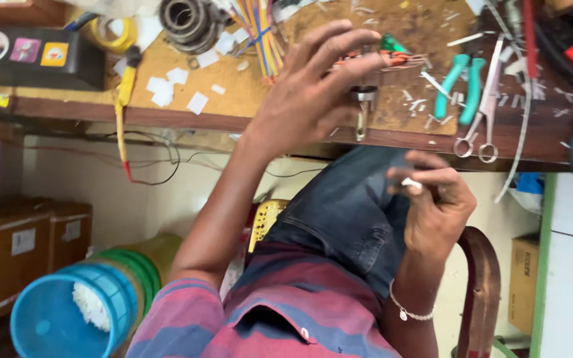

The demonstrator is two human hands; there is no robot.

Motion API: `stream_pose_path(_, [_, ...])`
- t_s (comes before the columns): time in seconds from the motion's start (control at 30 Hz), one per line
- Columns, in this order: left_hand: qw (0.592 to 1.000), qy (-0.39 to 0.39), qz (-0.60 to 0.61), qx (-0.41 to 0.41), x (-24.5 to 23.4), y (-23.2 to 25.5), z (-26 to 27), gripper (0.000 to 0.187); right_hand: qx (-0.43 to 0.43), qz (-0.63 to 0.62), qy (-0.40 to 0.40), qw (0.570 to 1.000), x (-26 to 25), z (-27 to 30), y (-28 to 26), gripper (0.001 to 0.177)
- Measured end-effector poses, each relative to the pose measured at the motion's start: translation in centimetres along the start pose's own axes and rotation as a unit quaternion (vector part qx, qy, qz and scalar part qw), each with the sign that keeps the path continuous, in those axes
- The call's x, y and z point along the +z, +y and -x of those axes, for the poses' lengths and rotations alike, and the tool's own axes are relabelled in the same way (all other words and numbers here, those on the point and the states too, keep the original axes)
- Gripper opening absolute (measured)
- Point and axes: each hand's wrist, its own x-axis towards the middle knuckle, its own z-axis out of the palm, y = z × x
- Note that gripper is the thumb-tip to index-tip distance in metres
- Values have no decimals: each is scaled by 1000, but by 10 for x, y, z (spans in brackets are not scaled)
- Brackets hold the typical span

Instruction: The person works on a circular electrical component, likely a motor stator, using a screwdriver to adjust copper windings and inserting small white insulating pieces into slots. The person repeatedly picks up insulators, places them into the component, and uses the screwdriver to press or align the windings.

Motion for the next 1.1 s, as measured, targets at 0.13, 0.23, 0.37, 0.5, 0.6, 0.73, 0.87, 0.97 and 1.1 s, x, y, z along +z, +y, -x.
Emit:
stream_pose_path(0.13, [997, 3, 75, -34, 19, -17, -17, 50, -128, 101, 56, 985, 19, -27, -15, 16])
stream_pose_path(0.23, [998, 12, 28, -52, 30, -11, -20, 44, -187, 154, 60, 968, 25, -57, -15, 18])
stream_pose_path(0.37, [996, -15, 20, -86, 29, -6, -34, 41, -229, 245, 55, 940, 39, -93, -7, 18])
stream_pose_path(0.5, [993, -19, 30, -114, 22, -2, -41, 43, -333, 365, 25, 869, 51, -118, -2, 21])
stream_pose_path(0.6, [991, -13, 65, -117, 20, -7, -41, 44, -370, 368, -16, 853, 49, -124, -1, 23])
stream_pose_path(0.73, [993, -15, 85, -85, 16, -13, -44, 44, -404, 384, -67, 828, 48, -127, -5, 24])
stream_pose_path(0.87, [987, -7, 136, -87, 9, -10, -43, 44, -388, 410, -101, 819, 51, -131, -21, 23])
stream_pose_path(0.97, [971, -21, 210, -114, 5, -10, -44, 40, -352, 412, -137, 829, 51, -131, -35, 22])
stream_pose_path(1.1, [972, -43, 191, -132, 8, -9, -46, 40, -310, 422, -146, 839, 51, -129, -44, 19])
